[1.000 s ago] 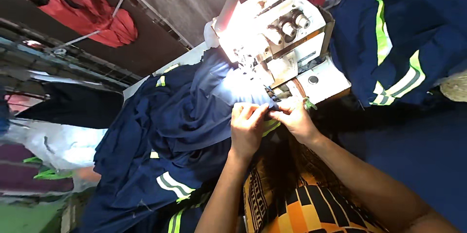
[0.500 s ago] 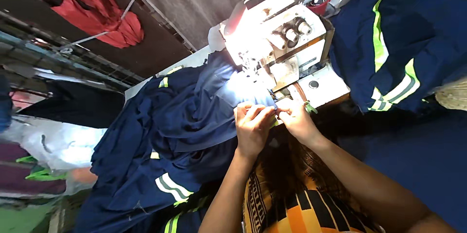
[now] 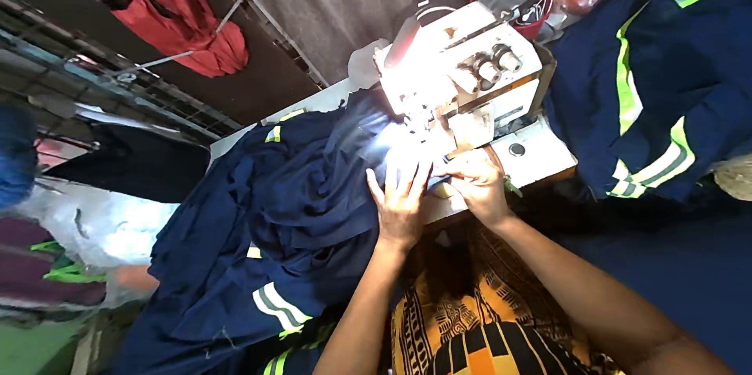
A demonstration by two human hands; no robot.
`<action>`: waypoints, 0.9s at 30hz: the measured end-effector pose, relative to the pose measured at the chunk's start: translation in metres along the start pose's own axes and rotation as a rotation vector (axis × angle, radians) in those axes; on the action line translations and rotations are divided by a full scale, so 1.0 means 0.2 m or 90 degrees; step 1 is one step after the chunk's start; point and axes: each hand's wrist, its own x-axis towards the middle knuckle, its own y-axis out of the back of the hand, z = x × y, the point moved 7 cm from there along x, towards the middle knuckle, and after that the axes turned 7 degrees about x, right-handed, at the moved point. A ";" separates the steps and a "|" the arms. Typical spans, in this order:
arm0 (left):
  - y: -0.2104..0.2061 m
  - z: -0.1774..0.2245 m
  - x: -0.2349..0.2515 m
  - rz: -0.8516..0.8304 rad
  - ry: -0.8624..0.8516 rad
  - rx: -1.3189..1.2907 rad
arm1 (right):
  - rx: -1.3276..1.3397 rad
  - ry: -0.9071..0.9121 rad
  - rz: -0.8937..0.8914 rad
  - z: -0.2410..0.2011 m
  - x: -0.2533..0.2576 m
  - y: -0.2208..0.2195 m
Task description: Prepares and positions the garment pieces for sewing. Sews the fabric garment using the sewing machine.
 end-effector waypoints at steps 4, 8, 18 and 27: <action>0.01 -0.08 0.18 -0.211 0.104 -0.006 | -0.050 0.059 0.023 0.04 0.10 -0.04; -0.10 -0.17 0.34 -0.389 0.116 -0.005 | -0.269 0.174 -0.007 0.01 0.12 -0.05; 0.16 -0.16 0.28 -0.557 0.381 0.035 | 0.069 -0.211 -0.030 -0.05 -0.25 0.08; 0.16 0.42 0.10 -0.476 -0.033 -0.396 | 0.683 -0.709 0.113 -0.06 -0.46 0.10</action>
